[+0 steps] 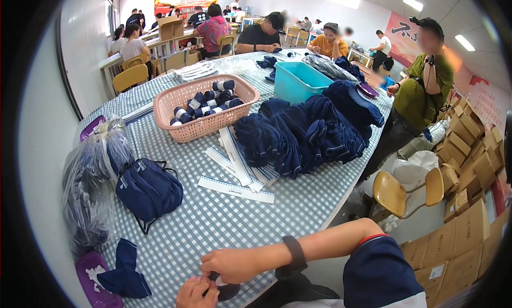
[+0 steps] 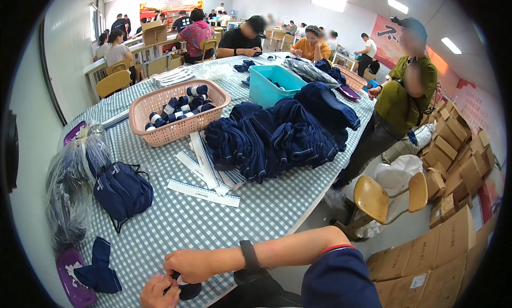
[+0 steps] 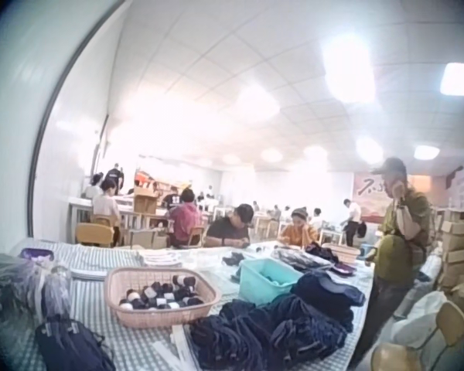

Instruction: The person is folding blue socks and wrapping them with a white paper band.

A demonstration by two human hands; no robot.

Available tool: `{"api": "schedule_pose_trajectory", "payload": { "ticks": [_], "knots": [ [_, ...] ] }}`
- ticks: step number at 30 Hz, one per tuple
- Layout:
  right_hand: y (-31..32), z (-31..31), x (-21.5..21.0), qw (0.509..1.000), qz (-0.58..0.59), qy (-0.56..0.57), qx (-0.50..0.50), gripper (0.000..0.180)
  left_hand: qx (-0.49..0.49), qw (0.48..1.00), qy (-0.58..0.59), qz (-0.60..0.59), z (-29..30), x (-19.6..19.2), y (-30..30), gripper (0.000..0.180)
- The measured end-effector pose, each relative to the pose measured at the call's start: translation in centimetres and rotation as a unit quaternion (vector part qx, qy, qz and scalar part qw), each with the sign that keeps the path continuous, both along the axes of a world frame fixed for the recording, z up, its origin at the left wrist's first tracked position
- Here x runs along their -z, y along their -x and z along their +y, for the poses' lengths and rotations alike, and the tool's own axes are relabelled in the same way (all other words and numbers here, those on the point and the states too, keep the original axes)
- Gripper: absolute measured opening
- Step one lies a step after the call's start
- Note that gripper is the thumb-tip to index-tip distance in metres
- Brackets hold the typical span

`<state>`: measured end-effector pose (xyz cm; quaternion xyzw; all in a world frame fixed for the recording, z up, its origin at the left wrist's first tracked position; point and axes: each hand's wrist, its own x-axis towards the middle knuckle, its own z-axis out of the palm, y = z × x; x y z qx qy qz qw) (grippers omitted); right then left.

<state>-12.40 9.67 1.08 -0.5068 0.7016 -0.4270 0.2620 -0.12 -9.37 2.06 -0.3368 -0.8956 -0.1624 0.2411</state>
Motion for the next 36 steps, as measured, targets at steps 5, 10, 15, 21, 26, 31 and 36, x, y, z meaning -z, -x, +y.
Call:
{"api": "schedule_pose_trajectory", "payload": {
  "ticks": [5, 10, 15, 21, 26, 31, 36],
  "knots": [
    [0.2, 0.0, -0.9, 0.998, -0.023, -0.055, -0.029, 0.029, -0.004, 1.000, -0.002, -0.003, 0.1, -0.3, -0.1, 0.012],
    [0.1, 0.1, -1.1, 0.997, -0.025, -0.067, -0.024, 0.030, -0.010, 1.000, 0.008, -0.001, 0.2, -0.4, -0.1, 0.011],
    [0.1, 0.2, -0.9, 0.997, -0.030, -0.061, -0.022, 0.031, -0.008, 1.000, 0.000, -0.005, 0.1, -0.1, -0.1, 0.011],
    [0.3, 0.1, -0.9, 0.998, -0.025, -0.060, -0.024, 0.032, -0.010, 1.000, 0.005, -0.001, 0.0, 0.1, 0.1, 0.012],
    [0.3, 0.1, -1.0, 0.998, -0.012, -0.053, -0.025, 0.032, -0.006, 1.000, -0.006, -0.004, -0.1, 0.1, 0.1, 0.012],
    [-0.3, -0.2, -1.0, 0.999, 0.008, -0.004, -0.031, 0.029, -0.020, 1.000, 0.017, -0.001, -0.9, 1.7, -1.1, 0.016],
    [0.1, 0.7, -1.3, 0.997, 0.039, -0.063, 0.024, 0.029, 0.005, 1.000, -0.003, 0.013, -0.8, 3.3, 0.3, 0.025]
  ]
}}
